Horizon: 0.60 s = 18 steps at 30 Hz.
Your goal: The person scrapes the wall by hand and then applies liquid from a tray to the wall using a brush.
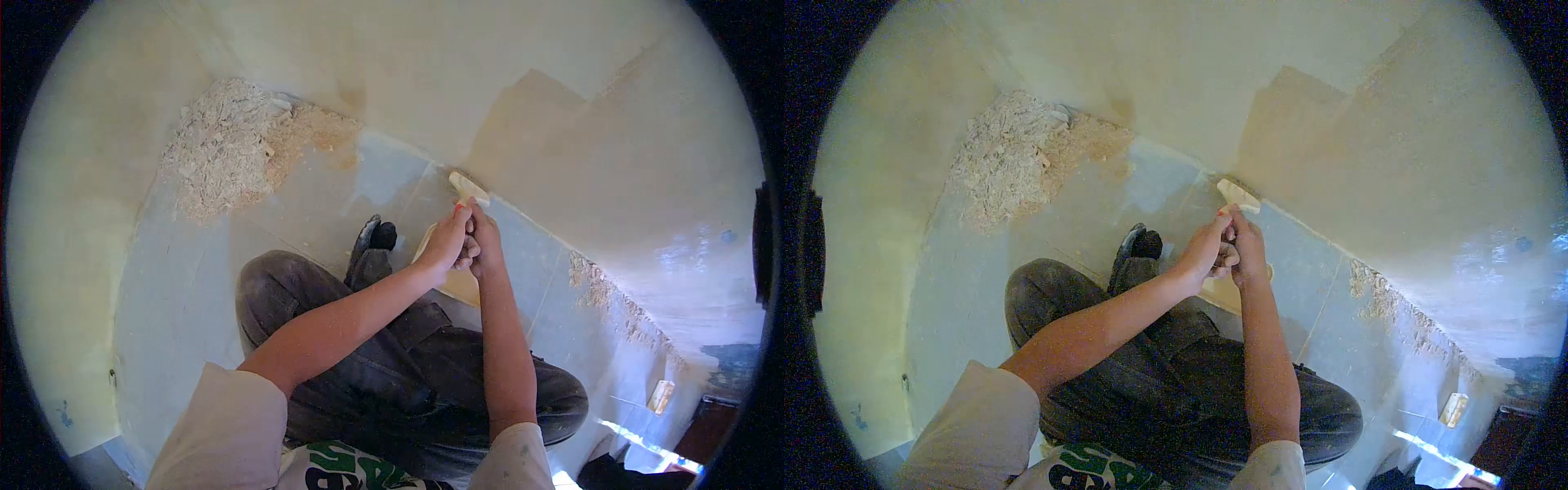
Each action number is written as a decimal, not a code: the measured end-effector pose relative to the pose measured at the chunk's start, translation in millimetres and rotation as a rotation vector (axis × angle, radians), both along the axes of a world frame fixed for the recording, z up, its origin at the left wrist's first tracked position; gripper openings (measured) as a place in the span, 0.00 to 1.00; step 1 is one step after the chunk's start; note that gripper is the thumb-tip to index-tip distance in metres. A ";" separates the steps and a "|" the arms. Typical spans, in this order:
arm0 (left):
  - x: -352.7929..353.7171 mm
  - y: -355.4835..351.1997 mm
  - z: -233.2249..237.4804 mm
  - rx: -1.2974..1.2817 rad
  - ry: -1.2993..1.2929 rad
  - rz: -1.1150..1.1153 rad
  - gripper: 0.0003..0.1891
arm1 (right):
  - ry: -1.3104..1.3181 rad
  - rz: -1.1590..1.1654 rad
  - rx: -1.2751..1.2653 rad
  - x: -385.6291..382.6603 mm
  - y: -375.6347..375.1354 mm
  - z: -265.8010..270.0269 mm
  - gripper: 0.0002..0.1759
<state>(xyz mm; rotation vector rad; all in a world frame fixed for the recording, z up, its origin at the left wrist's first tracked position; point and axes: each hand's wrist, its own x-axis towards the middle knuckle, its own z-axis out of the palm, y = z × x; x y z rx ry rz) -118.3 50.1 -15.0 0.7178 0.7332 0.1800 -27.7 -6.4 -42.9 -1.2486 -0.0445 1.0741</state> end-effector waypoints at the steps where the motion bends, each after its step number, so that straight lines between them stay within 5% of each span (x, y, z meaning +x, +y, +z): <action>1: 1.0 -0.5 -1.3 0.006 0.005 0.013 0.19 | 0.026 -0.017 0.021 -0.5 0.1 0.6 0.20; 18: -0.9 1.8 -6.1 -0.004 -0.023 0.013 0.22 | 0.151 0.037 0.098 -3.6 0.2 7.3 0.19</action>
